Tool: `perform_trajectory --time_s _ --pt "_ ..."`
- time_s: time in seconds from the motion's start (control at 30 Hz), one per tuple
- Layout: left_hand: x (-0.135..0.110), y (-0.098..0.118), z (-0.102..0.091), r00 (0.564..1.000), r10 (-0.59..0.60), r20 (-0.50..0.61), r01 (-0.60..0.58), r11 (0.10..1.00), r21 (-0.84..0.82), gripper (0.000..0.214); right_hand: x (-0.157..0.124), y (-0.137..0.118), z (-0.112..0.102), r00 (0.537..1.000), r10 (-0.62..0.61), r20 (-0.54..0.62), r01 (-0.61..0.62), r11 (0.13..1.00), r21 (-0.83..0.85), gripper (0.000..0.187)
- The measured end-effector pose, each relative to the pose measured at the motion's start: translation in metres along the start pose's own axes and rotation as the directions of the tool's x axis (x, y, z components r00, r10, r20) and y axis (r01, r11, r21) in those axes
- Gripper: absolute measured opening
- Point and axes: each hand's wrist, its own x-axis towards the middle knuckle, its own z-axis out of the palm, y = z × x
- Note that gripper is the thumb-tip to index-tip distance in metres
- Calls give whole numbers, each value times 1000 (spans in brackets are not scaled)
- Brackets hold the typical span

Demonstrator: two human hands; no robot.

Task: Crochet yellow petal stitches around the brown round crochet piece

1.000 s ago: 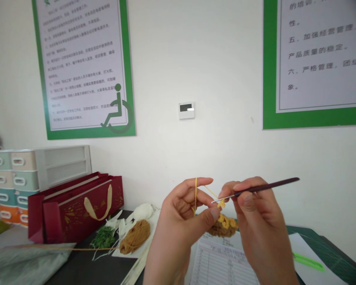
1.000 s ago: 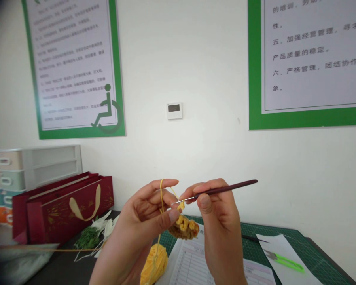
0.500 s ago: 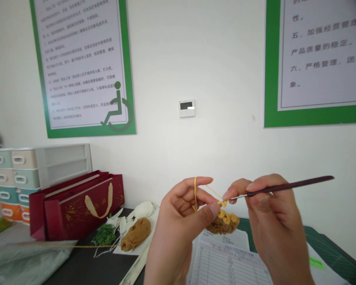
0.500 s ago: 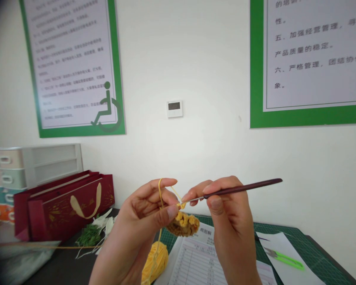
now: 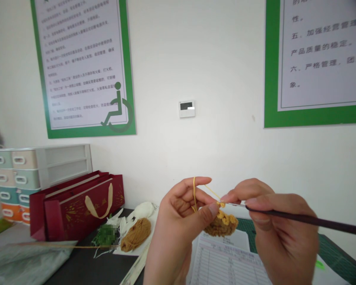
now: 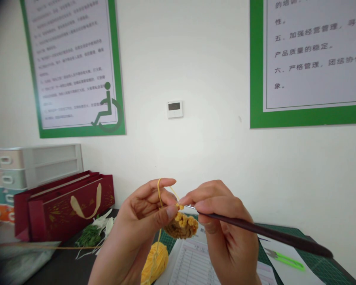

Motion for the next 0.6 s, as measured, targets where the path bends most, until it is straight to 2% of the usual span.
perform_trajectory --time_s 0.23,0.37,0.47,0.6 --pt "0 -1 1 1000 2 -16 -3 1000 -8 38 -4 2 -12 987 -103 123 115 988 -99 32" --pt "1 -1 -2 999 -23 40 23 1000 -19 42 -8 6 -12 974 -165 158 190 970 -154 39" --pt "1 0 -1 996 -38 75 43 996 -72 42 -10 9 -1 985 -166 49 172 973 -151 34" --pt "-2 1 2 996 -55 70 62 993 -101 47 -13 14 15 987 -71 -141 63 996 -62 23"
